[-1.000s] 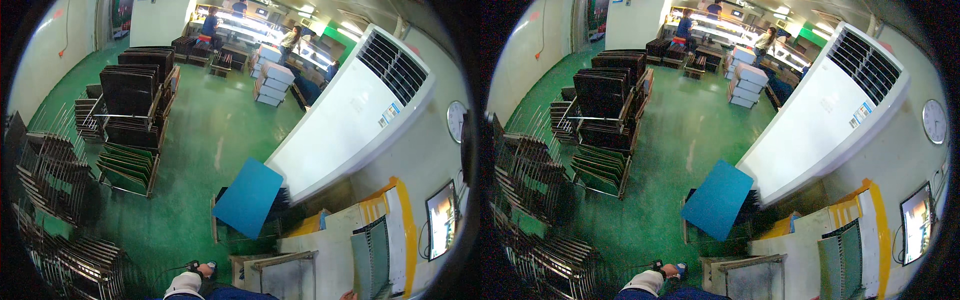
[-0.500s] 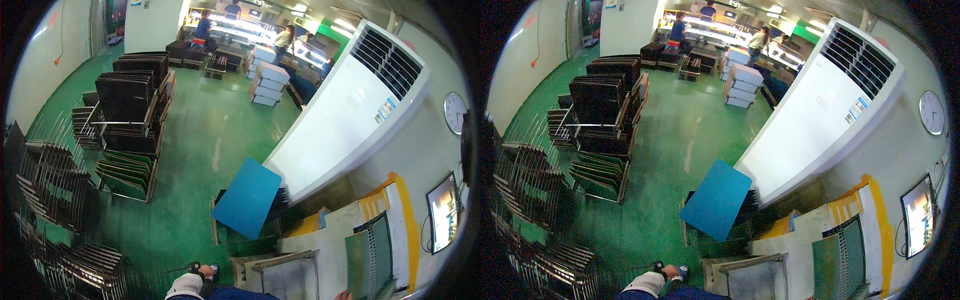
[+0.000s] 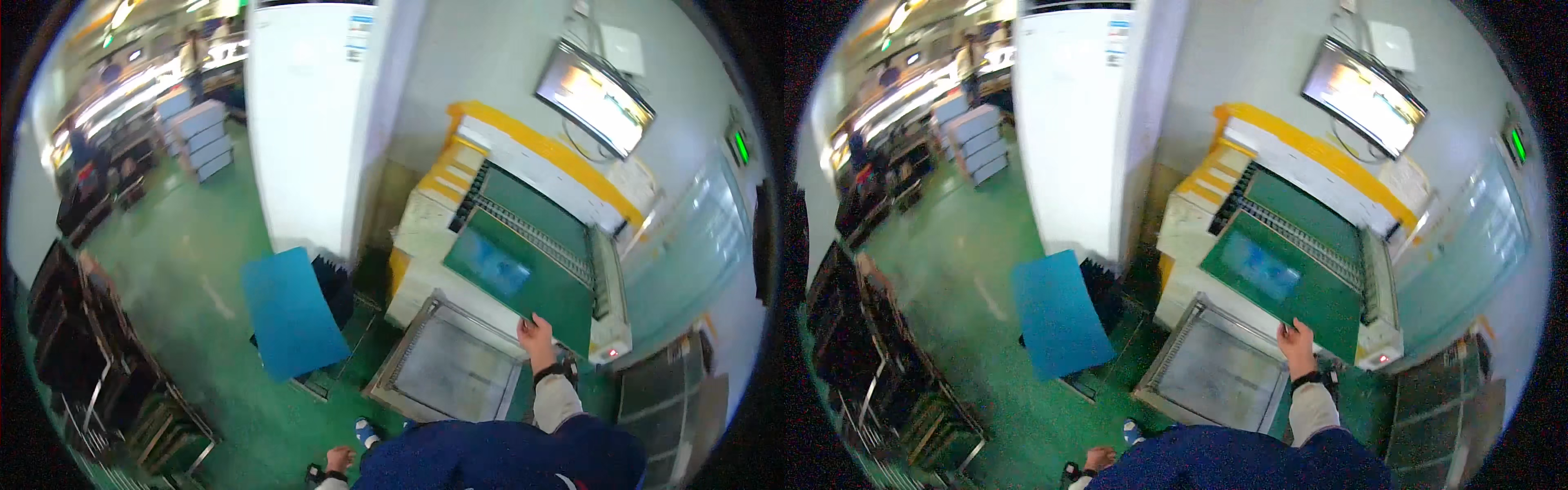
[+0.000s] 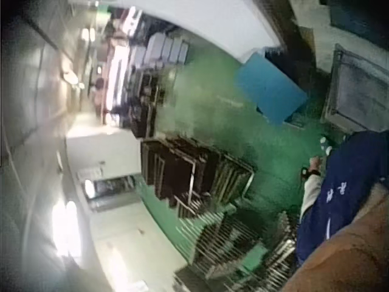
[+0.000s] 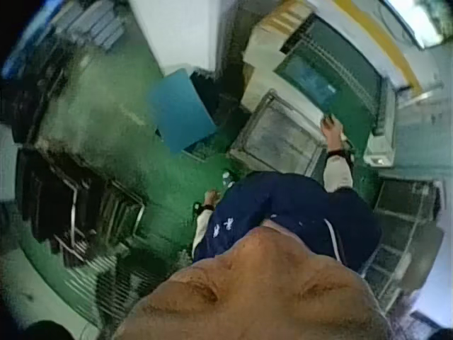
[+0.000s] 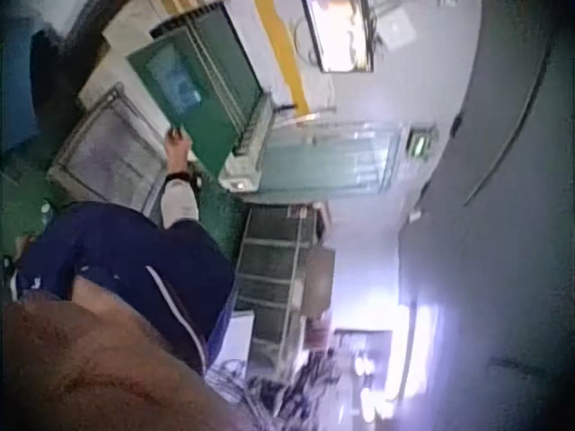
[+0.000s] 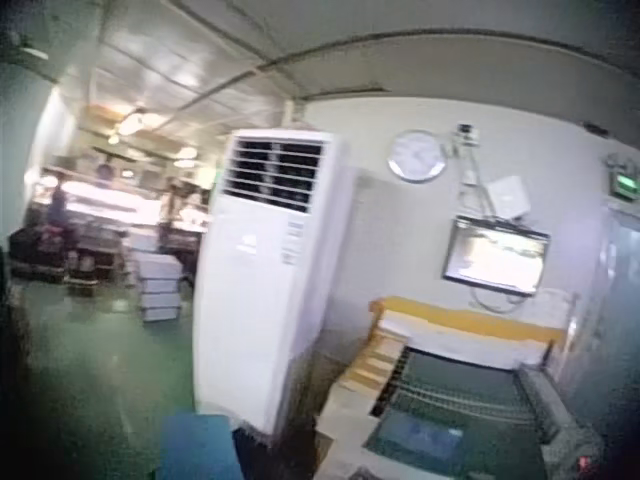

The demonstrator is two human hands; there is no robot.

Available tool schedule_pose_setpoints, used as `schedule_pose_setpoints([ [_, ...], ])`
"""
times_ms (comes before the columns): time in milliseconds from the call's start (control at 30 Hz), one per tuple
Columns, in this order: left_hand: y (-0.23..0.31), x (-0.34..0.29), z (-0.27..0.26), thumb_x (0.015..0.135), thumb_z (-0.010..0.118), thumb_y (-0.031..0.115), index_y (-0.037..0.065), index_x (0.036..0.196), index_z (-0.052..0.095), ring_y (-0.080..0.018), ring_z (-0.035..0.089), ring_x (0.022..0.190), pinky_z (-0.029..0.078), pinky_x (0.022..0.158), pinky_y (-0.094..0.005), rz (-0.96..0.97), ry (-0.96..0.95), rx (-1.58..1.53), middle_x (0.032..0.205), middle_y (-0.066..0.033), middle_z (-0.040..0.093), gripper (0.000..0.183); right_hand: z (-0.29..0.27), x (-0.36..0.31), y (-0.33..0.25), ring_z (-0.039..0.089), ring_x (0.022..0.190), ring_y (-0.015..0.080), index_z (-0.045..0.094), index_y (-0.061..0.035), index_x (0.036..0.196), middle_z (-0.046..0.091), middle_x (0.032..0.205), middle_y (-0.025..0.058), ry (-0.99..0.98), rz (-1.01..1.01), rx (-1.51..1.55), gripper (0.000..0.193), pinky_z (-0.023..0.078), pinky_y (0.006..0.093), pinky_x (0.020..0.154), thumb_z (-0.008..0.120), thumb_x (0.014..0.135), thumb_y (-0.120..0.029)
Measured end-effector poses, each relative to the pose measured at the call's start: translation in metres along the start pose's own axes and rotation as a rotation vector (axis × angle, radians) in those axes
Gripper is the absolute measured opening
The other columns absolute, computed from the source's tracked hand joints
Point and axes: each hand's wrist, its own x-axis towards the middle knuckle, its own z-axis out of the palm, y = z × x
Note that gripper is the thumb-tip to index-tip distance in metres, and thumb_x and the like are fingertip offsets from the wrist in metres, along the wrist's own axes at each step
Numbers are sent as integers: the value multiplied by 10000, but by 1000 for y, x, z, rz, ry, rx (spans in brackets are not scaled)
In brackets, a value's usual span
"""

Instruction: Feeding panels into a processing machine and organizing them on specialized metal racks.

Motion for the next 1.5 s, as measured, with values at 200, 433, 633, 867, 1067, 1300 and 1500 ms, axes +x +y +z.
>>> schedule_pose_setpoints([
  [200, 26, -14, 5, 808, 550, 134, 26, 952, 600, -174, 566, 536, 432, 449, -280, -94, -55, -45, 732, -101, 632, 186, -18, 6, -24, 546, 814, 257, 524, -51, 885, 581, 889, 112, 128, 60, 92, 122, 497, 367, 748, 582, 779, -43],
  [433, 67, -13, 24, 777, 580, 109, 15, 912, 609, -145, 522, 489, 387, 400, -255, -326, 67, -540, 666, -74, 595, 166, -42, 44, -42, 547, 817, 227, 533, -75, 913, 583, 905, 65, 7, 12, 14, 147, 488, 342, 734, 591, 780, -51],
  [633, 71, -2, 57, 742, 636, 179, 37, 910, 677, -147, 570, 556, 447, 473, -275, -294, 183, -331, 722, -48, 648, 224, -15, 60, -47, 541, 776, 213, 542, -79, 904, 583, 855, 60, -3, 78, -33, 123, 489, 323, 687, 592, 792, -72],
  [867, 64, 5, 81, 711, 654, 235, 34, 926, 684, -147, 613, 648, 481, 600, -268, -165, 205, 50, 776, -64, 675, 296, -48, 110, -77, 537, 720, 208, 559, -53, 882, 586, 808, 76, -56, 27, -37, 101, 487, 306, 651, 594, 792, -85],
  [1067, 57, -28, 83, 728, 648, 188, 41, 931, 688, -130, 614, 670, 477, 598, -250, -54, 267, 94, 810, -52, 679, 254, -41, 144, -60, 540, 778, 253, 519, -41, 867, 563, 840, 110, -116, 54, -16, 111, 497, 340, 650, 583, 777, -57],
  [1300, 65, -28, 84, 752, 651, 151, 16, 930, 681, -120, 617, 702, 491, 638, -237, -185, 214, 182, 813, -60, 674, 225, -35, 128, -86, 548, 780, 228, 504, -38, 862, 561, 837, 103, -17, 225, -104, 235, 481, 325, 672, 657, 761, -185],
  [1500, 85, -43, 96, 751, 650, 123, -53, 923, 653, -159, 623, 725, 497, 655, -259, -220, 247, -136, 846, -98, 662, 246, -26, 118, -86, 560, 745, 200, 524, -13, 895, 578, 779, 86, -36, 290, -194, 302, 474, 301, 641, 650, 783, -264],
])
